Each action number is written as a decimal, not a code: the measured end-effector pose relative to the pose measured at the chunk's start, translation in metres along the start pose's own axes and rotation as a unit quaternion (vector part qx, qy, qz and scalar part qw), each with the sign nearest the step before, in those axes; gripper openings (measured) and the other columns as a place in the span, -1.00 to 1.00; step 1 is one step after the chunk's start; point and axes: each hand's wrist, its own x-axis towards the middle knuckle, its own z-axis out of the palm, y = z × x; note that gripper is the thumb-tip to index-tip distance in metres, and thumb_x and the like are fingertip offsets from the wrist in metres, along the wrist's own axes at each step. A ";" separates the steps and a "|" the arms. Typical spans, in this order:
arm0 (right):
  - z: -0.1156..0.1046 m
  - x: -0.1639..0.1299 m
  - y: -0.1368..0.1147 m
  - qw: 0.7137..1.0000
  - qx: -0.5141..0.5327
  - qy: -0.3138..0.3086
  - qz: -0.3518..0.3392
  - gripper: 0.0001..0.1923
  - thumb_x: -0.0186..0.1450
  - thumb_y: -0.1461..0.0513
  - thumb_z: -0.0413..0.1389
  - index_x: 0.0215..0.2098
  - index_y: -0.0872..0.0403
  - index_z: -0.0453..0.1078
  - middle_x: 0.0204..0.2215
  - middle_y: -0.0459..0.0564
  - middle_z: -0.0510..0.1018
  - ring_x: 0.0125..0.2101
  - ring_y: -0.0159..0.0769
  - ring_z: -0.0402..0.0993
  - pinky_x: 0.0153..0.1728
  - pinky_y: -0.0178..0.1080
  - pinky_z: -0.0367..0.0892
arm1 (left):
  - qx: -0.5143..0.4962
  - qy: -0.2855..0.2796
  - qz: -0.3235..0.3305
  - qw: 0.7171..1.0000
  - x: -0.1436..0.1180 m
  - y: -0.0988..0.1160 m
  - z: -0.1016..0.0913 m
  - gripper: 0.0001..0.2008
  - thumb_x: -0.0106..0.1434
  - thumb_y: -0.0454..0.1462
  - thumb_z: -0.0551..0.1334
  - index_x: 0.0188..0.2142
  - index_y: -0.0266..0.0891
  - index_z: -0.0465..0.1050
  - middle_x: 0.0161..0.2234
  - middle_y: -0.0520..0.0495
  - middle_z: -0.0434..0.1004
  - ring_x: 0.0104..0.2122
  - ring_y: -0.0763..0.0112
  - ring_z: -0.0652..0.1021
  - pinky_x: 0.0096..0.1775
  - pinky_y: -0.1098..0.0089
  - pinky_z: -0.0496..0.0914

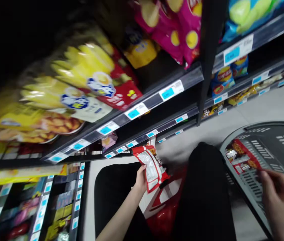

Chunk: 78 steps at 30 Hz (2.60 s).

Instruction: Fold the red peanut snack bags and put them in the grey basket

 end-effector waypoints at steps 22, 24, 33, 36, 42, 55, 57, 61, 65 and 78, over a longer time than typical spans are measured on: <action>0.149 -0.153 -0.120 0.834 0.207 -0.484 -0.167 -0.55 -0.07 0.08 0.30 -0.24 0.06 0.38 -0.29 0.01 0.53 -0.27 -0.14 0.44 -0.20 -0.14 0.34 | 0.089 0.013 0.293 0.952 -0.074 0.016 -0.011 -0.56 -0.17 -0.32 0.39 -0.24 -0.28 0.39 -0.23 -0.13 0.54 -0.15 0.11 0.49 -0.05 0.17 0.28; 0.144 -0.146 -0.119 0.814 0.175 -0.523 -0.181 -0.63 0.00 0.04 0.25 -0.30 0.07 0.42 -0.31 0.02 0.55 -0.25 -0.12 0.44 -0.15 -0.11 0.30 | 0.100 0.016 0.294 0.951 -0.074 0.018 -0.011 -0.57 -0.16 -0.29 0.40 -0.25 -0.28 0.39 -0.26 -0.12 0.55 -0.20 0.12 0.51 -0.09 0.17 0.31; 0.136 -0.114 -0.179 0.796 0.253 -0.548 -0.047 -0.59 -0.05 0.06 0.29 -0.27 0.03 0.42 -0.36 -0.04 0.54 -0.35 -0.23 0.46 -0.35 -0.23 0.36 | 0.136 -0.149 0.239 0.950 -0.072 0.016 -0.004 -0.52 -0.08 -0.28 0.36 -0.12 -0.23 0.35 -0.20 -0.10 0.53 -0.20 0.15 0.51 -0.11 0.18 0.34; 0.150 -0.122 -0.175 0.811 0.253 -0.527 -0.030 -0.66 -0.10 0.09 0.31 -0.42 0.09 0.43 -0.50 -0.08 0.52 -0.49 -0.29 0.42 -0.47 -0.28 0.33 | 0.189 -0.078 0.314 0.927 -0.067 0.012 -0.004 -0.49 0.03 -0.20 0.30 -0.01 -0.19 0.25 -0.13 -0.13 0.47 -0.13 0.14 0.47 -0.06 0.14 0.30; 0.172 -0.143 -0.145 0.867 0.245 -0.419 -0.115 -0.75 -0.02 0.10 0.25 -0.50 0.11 0.43 -0.60 -0.14 0.46 -0.55 -0.37 0.32 -0.50 -0.33 0.26 | 0.351 0.105 0.524 0.769 -0.065 0.006 -0.003 -0.48 -0.05 -0.18 0.36 -0.07 -0.17 0.32 0.10 -0.21 0.14 0.10 0.05 0.22 0.11 0.08 0.10; 0.175 -0.134 -0.138 0.815 0.264 -0.507 -0.099 -0.78 0.08 0.10 0.20 -0.46 0.12 0.48 -0.54 -0.09 0.53 -0.52 -0.36 0.37 -0.44 -0.31 0.29 | 0.578 0.102 0.498 0.638 -0.063 0.007 -0.004 -0.79 0.26 -0.29 0.06 -0.15 -0.16 0.40 0.06 -0.14 0.29 -0.06 0.18 0.44 -0.03 0.20 0.34; 0.175 -0.134 -0.137 0.827 0.250 -0.490 -0.113 -0.76 0.08 0.09 0.19 -0.46 0.12 0.47 -0.54 -0.09 0.52 -0.52 -0.35 0.37 -0.44 -0.31 0.29 | 0.680 0.120 0.459 0.560 -0.064 0.008 -0.003 -0.77 0.27 -0.32 0.03 -0.13 -0.18 0.37 0.09 -0.16 0.25 -0.16 0.22 0.51 -0.15 0.24 0.42; 0.178 -0.135 -0.135 0.843 0.237 -0.465 -0.129 -0.73 0.07 0.07 0.19 -0.48 0.13 0.47 -0.57 -0.09 0.50 -0.53 -0.34 0.35 -0.44 -0.29 0.28 | 0.775 0.140 0.421 0.449 -0.069 0.011 0.001 -0.79 0.29 -0.33 0.00 -0.13 -0.21 0.33 0.09 -0.18 0.26 -0.27 0.28 0.54 -0.30 0.34 0.44; 0.183 -0.137 -0.132 0.842 0.235 -0.464 -0.144 -0.70 0.08 0.05 0.17 -0.48 0.15 0.46 -0.57 -0.06 0.49 -0.53 -0.32 0.36 -0.45 -0.28 0.29 | 0.764 0.192 0.420 0.451 -0.070 0.010 0.005 -0.80 0.31 -0.32 -0.04 -0.17 -0.22 0.32 0.01 -0.11 0.33 -0.33 0.38 0.52 -0.37 0.43 0.39; 0.172 -0.126 -0.136 0.823 0.113 -0.508 -0.228 -0.71 0.14 0.06 0.07 -0.44 0.14 0.42 -0.55 -0.04 0.49 -0.52 -0.32 0.36 -0.47 -0.31 0.26 | 0.826 0.125 0.413 0.363 -0.071 0.008 0.004 -0.81 0.27 -0.37 0.00 -0.14 -0.22 0.26 -0.20 -0.13 0.33 -0.40 0.36 0.48 -0.48 0.43 0.32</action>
